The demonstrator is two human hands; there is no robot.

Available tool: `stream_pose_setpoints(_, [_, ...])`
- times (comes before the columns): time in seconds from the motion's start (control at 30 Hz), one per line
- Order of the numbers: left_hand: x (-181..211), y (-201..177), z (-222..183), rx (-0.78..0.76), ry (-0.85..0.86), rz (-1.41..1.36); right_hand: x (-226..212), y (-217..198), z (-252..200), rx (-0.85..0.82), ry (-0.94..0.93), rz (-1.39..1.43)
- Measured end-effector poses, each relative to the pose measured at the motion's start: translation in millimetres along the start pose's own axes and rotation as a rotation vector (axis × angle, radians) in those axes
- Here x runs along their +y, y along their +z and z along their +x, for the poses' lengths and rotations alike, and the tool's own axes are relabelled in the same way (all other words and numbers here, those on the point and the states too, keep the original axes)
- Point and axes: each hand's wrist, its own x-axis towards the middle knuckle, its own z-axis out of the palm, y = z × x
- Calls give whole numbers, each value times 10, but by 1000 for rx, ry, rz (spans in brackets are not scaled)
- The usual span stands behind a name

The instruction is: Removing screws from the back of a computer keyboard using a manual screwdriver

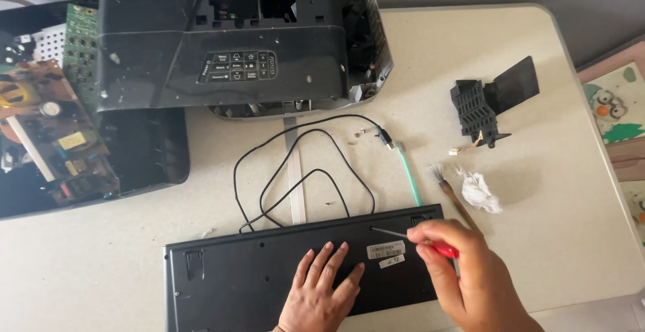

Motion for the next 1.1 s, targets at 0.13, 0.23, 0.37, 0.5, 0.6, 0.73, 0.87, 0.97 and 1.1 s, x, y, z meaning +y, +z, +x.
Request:
stream_pose_setpoints(0.13, [-14,-17,-10,-29,19,-25,-70,-18,53,-18,-131,-76])
stream_pose_setpoints(0.23, [-4,-74,20,-49,21,-44,-200,-69,67,-98,-104,-75])
stream_pose_setpoints(0.37, [3,-96,13,-61,15,-79,-412,-165,75,-199,-159,-118])
stream_pose_setpoints(0.5, [4,-61,1,-53,23,-56,-498,-164,163,-33,-376,-292])
stream_pose_setpoints(0.6, [20,-59,-21,-46,20,-57,-271,-89,157,86,-315,-405])
stream_pose_setpoints(0.73, [33,-34,-61,-47,23,-40,-174,-18,150,150,-314,-431])
stream_pose_setpoints(0.87, [18,14,-64,-50,38,-30,-157,1,130,152,-284,-442])
stream_pose_setpoints(0.97, [18,20,-84,-50,33,-29,-333,-43,66,-28,-201,-236])
stream_pose_setpoints(1.1, [24,29,-78,-20,59,-8,-346,-50,-25,-85,-184,-233])
